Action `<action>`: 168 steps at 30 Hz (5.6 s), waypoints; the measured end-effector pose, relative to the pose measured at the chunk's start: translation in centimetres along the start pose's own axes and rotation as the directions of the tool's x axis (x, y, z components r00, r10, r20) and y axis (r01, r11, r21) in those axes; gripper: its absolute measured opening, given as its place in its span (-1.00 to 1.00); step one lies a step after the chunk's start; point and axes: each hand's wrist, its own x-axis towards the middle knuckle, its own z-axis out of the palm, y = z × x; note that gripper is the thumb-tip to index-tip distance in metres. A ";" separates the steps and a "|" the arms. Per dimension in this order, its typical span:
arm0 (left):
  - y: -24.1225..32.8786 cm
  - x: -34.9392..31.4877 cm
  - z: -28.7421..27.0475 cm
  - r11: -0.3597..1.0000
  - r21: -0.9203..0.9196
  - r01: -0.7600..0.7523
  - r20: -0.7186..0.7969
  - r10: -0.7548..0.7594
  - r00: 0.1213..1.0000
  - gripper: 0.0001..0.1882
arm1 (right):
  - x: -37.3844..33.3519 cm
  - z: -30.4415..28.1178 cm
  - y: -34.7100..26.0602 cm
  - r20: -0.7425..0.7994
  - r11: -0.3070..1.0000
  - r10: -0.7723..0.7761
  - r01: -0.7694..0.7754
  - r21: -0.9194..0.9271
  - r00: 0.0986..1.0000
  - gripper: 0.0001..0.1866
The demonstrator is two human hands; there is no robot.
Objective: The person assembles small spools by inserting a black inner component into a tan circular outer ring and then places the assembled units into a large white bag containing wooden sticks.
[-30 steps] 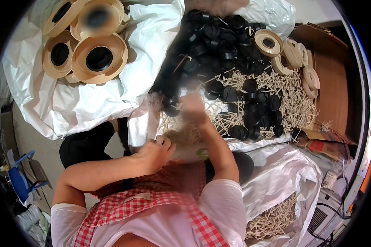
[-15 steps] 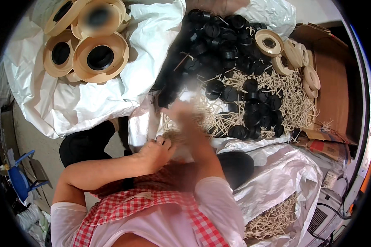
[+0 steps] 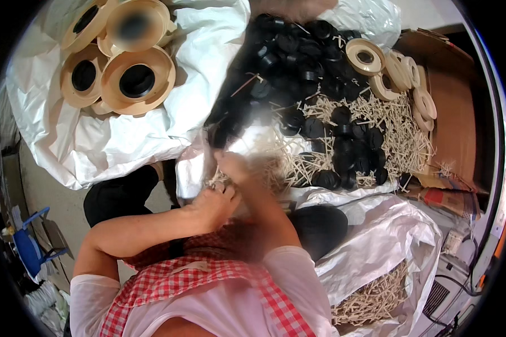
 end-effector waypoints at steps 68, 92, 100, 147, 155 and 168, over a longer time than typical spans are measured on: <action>-0.1 0.0 -1.0 0.999 0.048 -0.018 0.166 0.010 0.986 -0.36 | -5.6 -13.1 9.7 -0.193 0.844 0.535 -0.532 0.069 0.822 -0.33; -1.8 0.7 -3.1 0.976 -0.191 0.101 0.123 -0.078 0.989 -0.27 | -1.0 -15.8 6.3 -0.352 0.833 0.548 -0.534 0.146 0.758 -0.10; -1.6 0.5 -2.9 0.982 -0.175 0.073 0.148 -0.048 0.988 -0.26 | -1.5 -14.7 6.7 -0.434 0.906 0.422 -0.384 0.176 0.796 -0.10; -5.2 7.3 -3.7 -0.160 -0.941 -0.298 -0.194 -0.467 0.863 -0.34 | -15.0 -23.2 -7.7 -0.700 0.877 -0.360 0.479 -0.030 0.617 -0.35; -5.9 4.0 -5.9 0.113 -0.991 -0.068 -0.125 -0.640 0.758 -0.66 | -3.7 -18.3 2.0 -0.661 0.916 0.113 0.179 0.358 0.742 -0.59; -5.5 4.1 -5.1 0.226 -0.942 -0.247 -0.335 -0.680 0.652 -0.31 | -6.5 -17.4 -1.4 -0.550 0.999 -0.032 0.027 -0.018 0.834 -0.57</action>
